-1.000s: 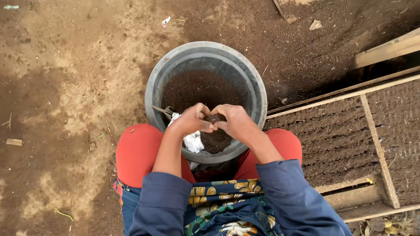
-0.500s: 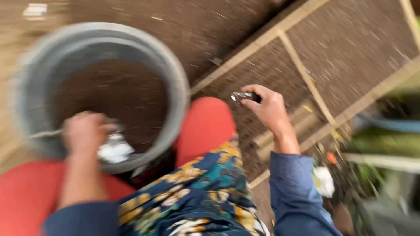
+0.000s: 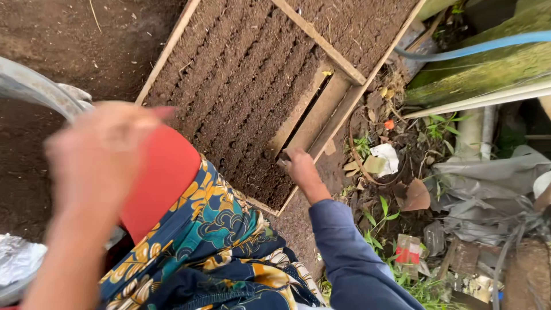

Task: The person sits on the ground and repeatedly scoops soil from a bucket into a small plastic bag, then places the bag into a wooden seed tray. The person uses both hands to handle the soil and the bag.

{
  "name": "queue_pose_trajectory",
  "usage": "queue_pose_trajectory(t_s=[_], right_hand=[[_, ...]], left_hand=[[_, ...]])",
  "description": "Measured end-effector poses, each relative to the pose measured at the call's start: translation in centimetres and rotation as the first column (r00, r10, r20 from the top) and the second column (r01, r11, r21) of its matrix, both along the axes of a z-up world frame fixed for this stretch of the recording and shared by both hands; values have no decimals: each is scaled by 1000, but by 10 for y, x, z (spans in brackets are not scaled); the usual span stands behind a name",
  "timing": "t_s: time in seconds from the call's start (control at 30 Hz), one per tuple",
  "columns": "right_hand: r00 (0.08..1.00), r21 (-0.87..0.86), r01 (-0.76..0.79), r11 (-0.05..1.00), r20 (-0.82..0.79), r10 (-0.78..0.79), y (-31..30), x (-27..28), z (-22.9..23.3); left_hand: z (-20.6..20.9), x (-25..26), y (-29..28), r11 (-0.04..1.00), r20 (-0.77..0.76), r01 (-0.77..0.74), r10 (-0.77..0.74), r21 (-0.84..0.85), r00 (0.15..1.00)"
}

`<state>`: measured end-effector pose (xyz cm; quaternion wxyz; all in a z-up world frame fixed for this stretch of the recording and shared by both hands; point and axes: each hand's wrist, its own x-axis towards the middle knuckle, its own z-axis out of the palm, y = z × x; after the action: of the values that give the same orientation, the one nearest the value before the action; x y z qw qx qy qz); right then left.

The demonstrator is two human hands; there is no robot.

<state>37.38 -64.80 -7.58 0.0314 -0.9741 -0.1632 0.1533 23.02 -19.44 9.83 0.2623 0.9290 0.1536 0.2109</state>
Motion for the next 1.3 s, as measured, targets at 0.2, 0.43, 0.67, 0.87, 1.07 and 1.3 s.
queue_pose_trajectory(t_s=[0.2,0.43,0.67,0.87,1.07,1.3], right_hand=[[996,-90,-36,995,-85,29,17,-20,-36],[986,64,-17,998,-163,27,37,-1,-16],[878,-4,-410,912,268,396,28,1,-64],[936,-470,-257,844,-338,97,25,54,-89],[990,722,138,678,-93,-102,215,23,190],[683,869,356,344,-493,539,403,-113,226]], left_hand=[[17,93,-173,692,-464,63,-546,-719,698],[-86,91,-210,767,-598,149,-591,-624,541],[17,85,-170,635,-479,-41,-537,-772,694],[24,71,-113,652,-352,-107,-257,-751,900],[57,-8,-15,592,-176,-109,-56,-798,983],[30,-115,39,357,65,-55,315,-933,947]])
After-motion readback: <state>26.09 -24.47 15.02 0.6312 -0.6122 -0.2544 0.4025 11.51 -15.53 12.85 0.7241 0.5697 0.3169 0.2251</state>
